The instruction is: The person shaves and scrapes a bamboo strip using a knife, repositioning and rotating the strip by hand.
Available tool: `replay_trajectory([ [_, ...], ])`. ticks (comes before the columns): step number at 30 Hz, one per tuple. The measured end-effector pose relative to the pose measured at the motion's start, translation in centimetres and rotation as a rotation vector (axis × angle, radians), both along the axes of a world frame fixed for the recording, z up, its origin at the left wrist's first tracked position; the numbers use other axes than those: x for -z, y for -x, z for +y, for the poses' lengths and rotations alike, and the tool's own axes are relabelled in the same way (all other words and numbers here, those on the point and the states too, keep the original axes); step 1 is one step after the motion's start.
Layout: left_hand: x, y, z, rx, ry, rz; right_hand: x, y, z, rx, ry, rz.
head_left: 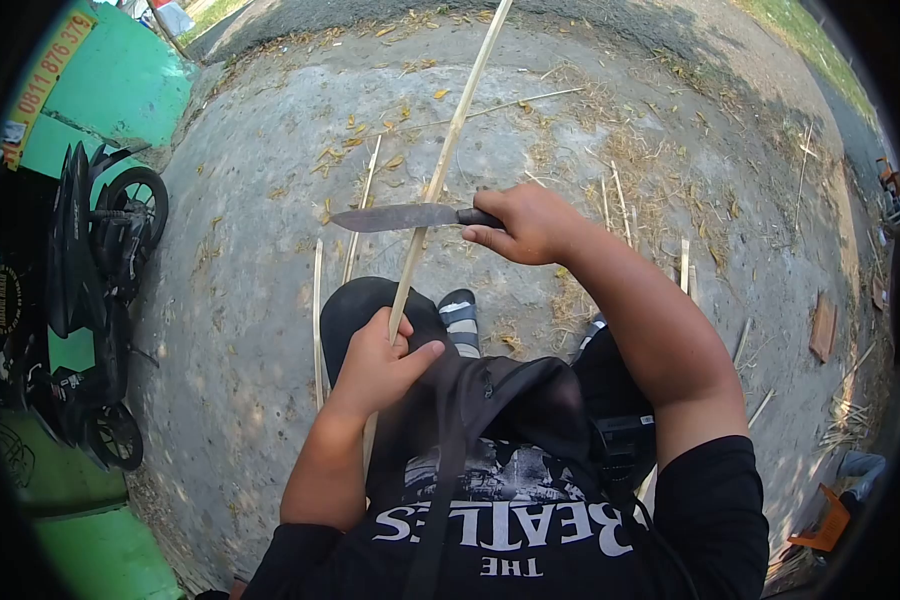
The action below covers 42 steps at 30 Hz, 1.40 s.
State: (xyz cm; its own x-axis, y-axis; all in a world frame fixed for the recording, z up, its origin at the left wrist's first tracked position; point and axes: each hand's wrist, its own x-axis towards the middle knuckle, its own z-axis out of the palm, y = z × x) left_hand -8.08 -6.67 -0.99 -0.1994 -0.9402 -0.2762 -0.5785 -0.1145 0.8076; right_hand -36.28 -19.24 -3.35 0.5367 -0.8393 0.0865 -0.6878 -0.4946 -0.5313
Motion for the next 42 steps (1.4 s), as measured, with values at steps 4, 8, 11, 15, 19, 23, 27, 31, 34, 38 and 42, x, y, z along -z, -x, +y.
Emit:
replay_trajectory([
  [4, -0.5, 0.0, 0.3, 0.03, 0.014, -0.07, -0.3, 1.4, -1.4, 0.105, -0.057, 0.009],
  [8, -0.1, -0.5, 0.7, 0.019, 0.036, -0.127, 0.0, 0.4, -0.8, 0.159, -0.064, -0.038],
  [11, -0.4, 0.1, -0.1, 0.05, 0.049, -0.126, -1.0, -1.1, 0.8, -0.049, -0.017, 0.046],
  [15, -0.3, -0.7, 0.6, 0.078, 0.048, -0.174, 0.6, 3.8, -2.9, 0.397, -0.061, -0.103],
  [19, -0.4, -0.6, 0.1, 0.051, -0.013, -0.132, 0.5, 3.9, -2.2, 0.237, -0.05, -0.078],
  [23, -0.2, -0.3, -0.2, 0.037, -0.038, -0.059, -0.5, 0.8, -0.5, 0.093, -0.041, -0.065],
  [27, -0.6, -0.3, 0.1, 0.073, -0.026, -0.142, 0.3, 2.7, -2.6, 0.157, -0.068, -0.088],
  [31, 0.0, -0.8, 0.3, 0.035, 0.02, -0.101, -0.2, 0.4, -0.8, 0.066, -0.076, -0.063],
  [34, 0.1, -1.0, 1.0, 0.047, 0.02, -0.09, 0.9, 1.4, -1.2, 0.08, -0.064, -0.071],
  [38, 0.3, -1.3, 0.9, 0.011, 0.05, -0.041, 0.8, 1.4, -1.0, 0.152, -0.121, -0.16],
  [42, 0.0, -0.9, 0.6, -0.01, -0.004, -0.034, -1.3, -0.3, 1.0, -0.02, -0.002, 0.015],
])
